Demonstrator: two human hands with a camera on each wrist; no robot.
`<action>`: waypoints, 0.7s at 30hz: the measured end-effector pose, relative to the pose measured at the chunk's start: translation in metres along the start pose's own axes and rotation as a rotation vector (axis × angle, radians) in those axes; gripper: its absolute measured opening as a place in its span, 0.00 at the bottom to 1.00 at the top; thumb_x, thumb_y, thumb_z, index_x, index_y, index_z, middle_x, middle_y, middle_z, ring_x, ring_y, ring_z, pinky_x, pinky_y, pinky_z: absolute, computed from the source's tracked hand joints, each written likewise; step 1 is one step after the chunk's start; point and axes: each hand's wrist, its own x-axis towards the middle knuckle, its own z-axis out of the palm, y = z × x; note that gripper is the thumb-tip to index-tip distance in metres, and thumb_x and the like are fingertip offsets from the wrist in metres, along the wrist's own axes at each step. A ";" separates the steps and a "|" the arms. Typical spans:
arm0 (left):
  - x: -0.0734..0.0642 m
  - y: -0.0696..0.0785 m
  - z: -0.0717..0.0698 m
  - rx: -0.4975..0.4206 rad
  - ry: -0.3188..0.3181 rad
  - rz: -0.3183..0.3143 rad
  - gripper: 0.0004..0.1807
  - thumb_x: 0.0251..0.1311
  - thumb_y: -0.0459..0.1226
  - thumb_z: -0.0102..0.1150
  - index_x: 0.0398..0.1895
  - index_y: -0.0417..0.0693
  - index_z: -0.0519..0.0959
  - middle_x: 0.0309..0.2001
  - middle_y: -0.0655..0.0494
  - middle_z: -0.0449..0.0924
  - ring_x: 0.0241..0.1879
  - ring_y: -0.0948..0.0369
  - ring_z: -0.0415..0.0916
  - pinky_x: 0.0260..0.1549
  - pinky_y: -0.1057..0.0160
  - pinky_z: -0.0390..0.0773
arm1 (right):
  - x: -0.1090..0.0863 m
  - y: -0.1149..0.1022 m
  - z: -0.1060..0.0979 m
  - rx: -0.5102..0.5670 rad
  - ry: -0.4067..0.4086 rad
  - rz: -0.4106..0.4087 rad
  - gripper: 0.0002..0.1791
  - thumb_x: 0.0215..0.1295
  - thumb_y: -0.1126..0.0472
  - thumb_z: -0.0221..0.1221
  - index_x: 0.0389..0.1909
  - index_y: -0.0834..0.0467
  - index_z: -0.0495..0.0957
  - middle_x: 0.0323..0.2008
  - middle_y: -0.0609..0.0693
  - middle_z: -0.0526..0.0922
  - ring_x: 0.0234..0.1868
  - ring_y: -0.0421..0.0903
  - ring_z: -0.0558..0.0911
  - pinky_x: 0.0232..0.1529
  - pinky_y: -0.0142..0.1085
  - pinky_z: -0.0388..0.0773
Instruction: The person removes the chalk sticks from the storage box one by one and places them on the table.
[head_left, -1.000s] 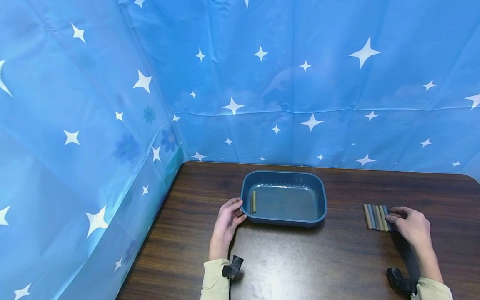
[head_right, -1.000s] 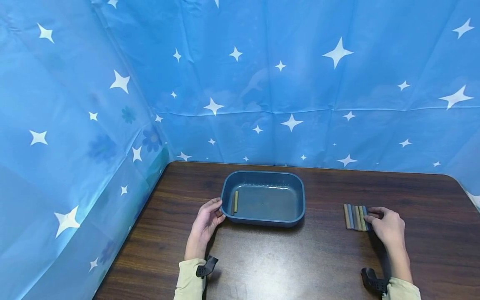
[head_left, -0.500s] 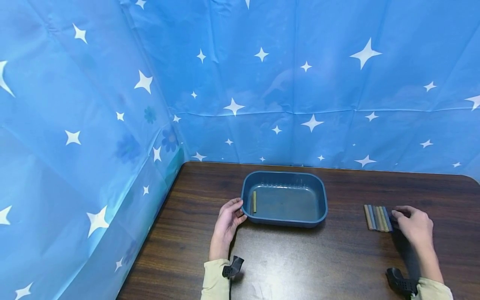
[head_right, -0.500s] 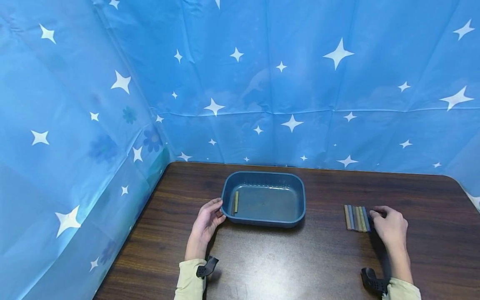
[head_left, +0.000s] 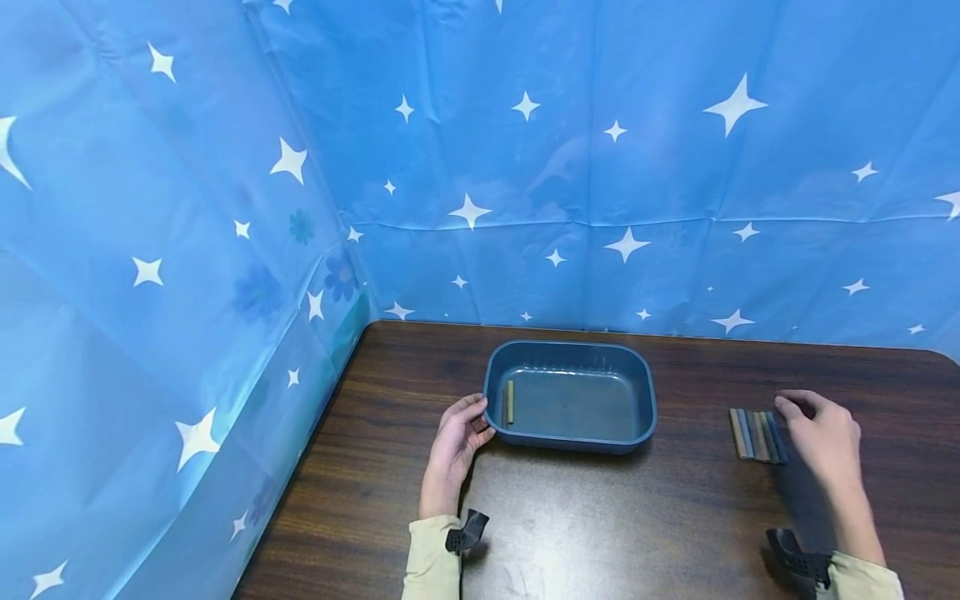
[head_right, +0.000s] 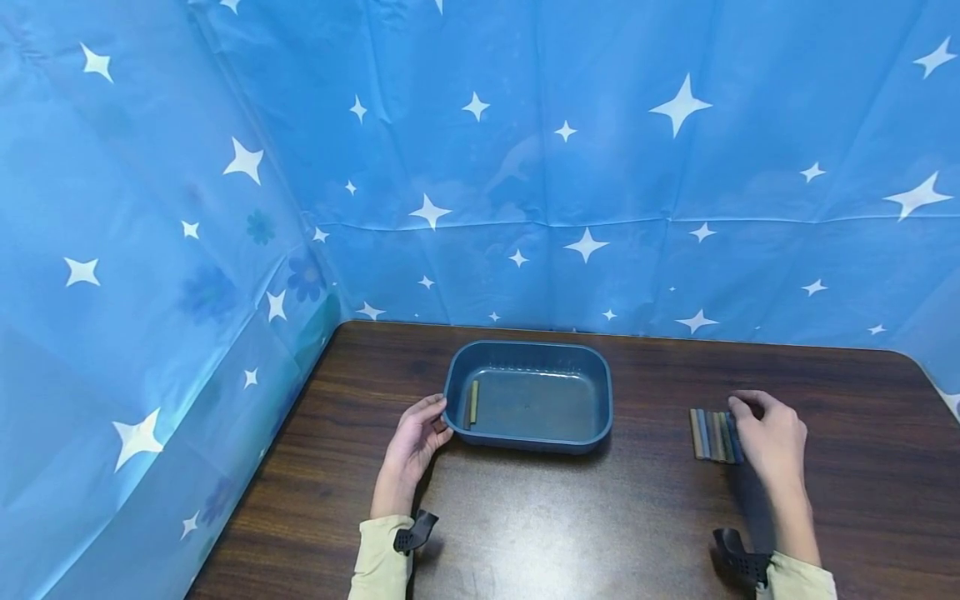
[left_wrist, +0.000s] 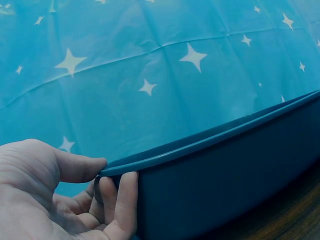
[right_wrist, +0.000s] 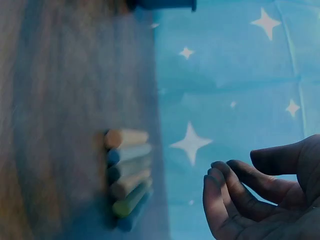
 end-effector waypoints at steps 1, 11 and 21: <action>0.000 0.000 0.000 -0.003 -0.001 0.000 0.03 0.64 0.29 0.51 0.39 0.41 0.70 0.26 0.54 0.72 0.23 0.65 0.72 0.22 0.70 0.76 | 0.000 -0.003 0.000 0.003 0.003 -0.006 0.22 0.73 0.54 0.48 0.51 0.68 0.76 0.38 0.64 0.81 0.30 0.50 0.75 0.24 0.42 0.68; -0.002 0.002 0.003 -0.002 -0.014 0.003 0.02 0.65 0.29 0.50 0.38 0.40 0.70 0.25 0.55 0.72 0.22 0.66 0.72 0.22 0.71 0.76 | -0.010 -0.041 -0.002 0.049 -0.045 -0.136 0.22 0.74 0.53 0.47 0.55 0.67 0.75 0.44 0.66 0.81 0.30 0.34 0.73 0.25 0.31 0.71; -0.002 0.002 0.001 -0.006 -0.011 -0.003 0.03 0.63 0.30 0.53 0.38 0.42 0.70 0.24 0.56 0.72 0.22 0.66 0.72 0.22 0.70 0.76 | -0.020 -0.067 0.009 0.085 -0.082 -0.205 0.22 0.74 0.52 0.47 0.54 0.65 0.76 0.41 0.63 0.82 0.31 0.42 0.79 0.25 0.33 0.72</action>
